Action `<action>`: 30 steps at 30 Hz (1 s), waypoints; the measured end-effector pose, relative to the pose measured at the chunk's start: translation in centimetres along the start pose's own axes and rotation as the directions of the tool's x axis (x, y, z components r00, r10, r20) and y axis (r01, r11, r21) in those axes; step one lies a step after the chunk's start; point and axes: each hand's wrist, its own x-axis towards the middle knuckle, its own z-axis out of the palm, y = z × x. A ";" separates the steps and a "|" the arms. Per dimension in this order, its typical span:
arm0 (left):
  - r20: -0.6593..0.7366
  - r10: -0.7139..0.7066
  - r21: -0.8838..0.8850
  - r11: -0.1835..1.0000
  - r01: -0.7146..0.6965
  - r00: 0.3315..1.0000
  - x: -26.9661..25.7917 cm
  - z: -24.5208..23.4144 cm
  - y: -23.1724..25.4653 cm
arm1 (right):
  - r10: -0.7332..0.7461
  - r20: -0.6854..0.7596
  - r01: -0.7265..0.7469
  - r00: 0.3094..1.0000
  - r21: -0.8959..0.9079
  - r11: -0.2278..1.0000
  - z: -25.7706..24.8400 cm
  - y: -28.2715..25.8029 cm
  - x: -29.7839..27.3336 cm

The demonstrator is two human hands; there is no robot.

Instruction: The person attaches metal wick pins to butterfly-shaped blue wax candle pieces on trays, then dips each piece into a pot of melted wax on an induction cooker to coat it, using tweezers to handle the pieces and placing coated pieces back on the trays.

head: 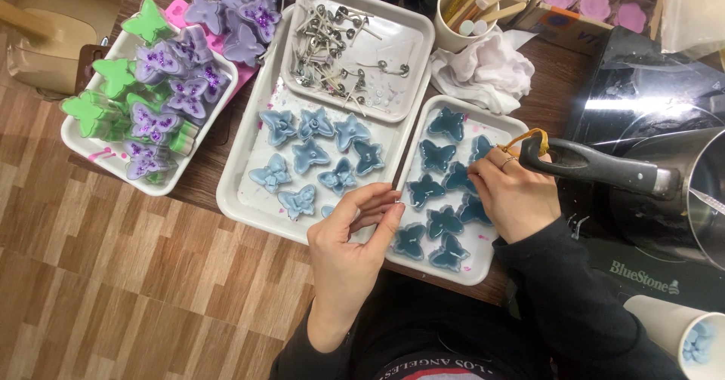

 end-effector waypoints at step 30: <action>0.056 -0.012 -0.088 0.996 0.017 0.998 -0.1 0.4 -0.1 | 0.047 0.004 -0.047 0.999 0.144 0.988 -1.8 -0.2 0.0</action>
